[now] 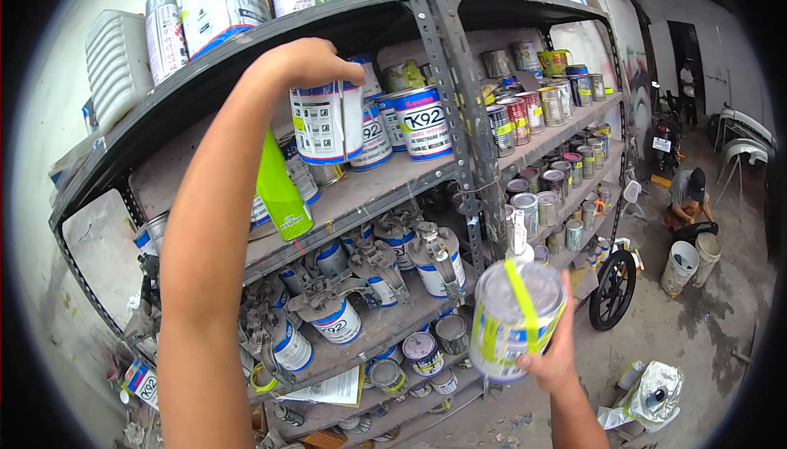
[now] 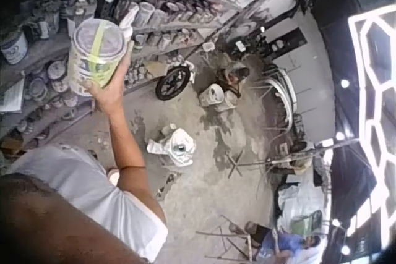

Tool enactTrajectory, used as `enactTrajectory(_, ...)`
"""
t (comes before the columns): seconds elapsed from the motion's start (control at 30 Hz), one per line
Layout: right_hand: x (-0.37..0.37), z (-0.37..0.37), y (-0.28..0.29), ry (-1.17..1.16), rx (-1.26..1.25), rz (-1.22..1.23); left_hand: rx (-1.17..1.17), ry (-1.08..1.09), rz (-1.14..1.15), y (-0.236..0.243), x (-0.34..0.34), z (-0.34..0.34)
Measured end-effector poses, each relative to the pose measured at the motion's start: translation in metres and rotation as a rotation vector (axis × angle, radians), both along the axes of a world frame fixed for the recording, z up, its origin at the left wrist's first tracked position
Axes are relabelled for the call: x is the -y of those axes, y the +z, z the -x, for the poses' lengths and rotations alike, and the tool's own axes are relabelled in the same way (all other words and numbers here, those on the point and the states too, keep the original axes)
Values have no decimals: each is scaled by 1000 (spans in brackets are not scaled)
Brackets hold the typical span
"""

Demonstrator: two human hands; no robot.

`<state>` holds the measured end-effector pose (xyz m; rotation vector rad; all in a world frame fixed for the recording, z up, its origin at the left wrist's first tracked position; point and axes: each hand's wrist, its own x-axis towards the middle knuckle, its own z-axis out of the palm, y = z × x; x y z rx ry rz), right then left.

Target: Mixing paint and preparing a spray gun for use in an automotive body shop environment.

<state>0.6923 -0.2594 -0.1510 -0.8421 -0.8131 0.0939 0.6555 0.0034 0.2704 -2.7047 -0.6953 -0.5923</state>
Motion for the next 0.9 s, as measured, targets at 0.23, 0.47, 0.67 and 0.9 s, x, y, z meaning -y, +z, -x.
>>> enactTrajectory(0.23, -40, -41, 101, -258, 220, -162, 50, -443, 72, -82, 73, 171)
enactTrajectory(0.47, -131, -53, 185, -246, 477, -180, 34, -619, 211, -196, 72, 285)
enactTrajectory(0.67, -204, -67, 222, -579, 439, 50, 114, -381, 434, -259, 26, 388)
enactTrajectory(0.9, -271, -63, 206, -528, 513, 261, 164, -163, 801, -332, -3, 484)
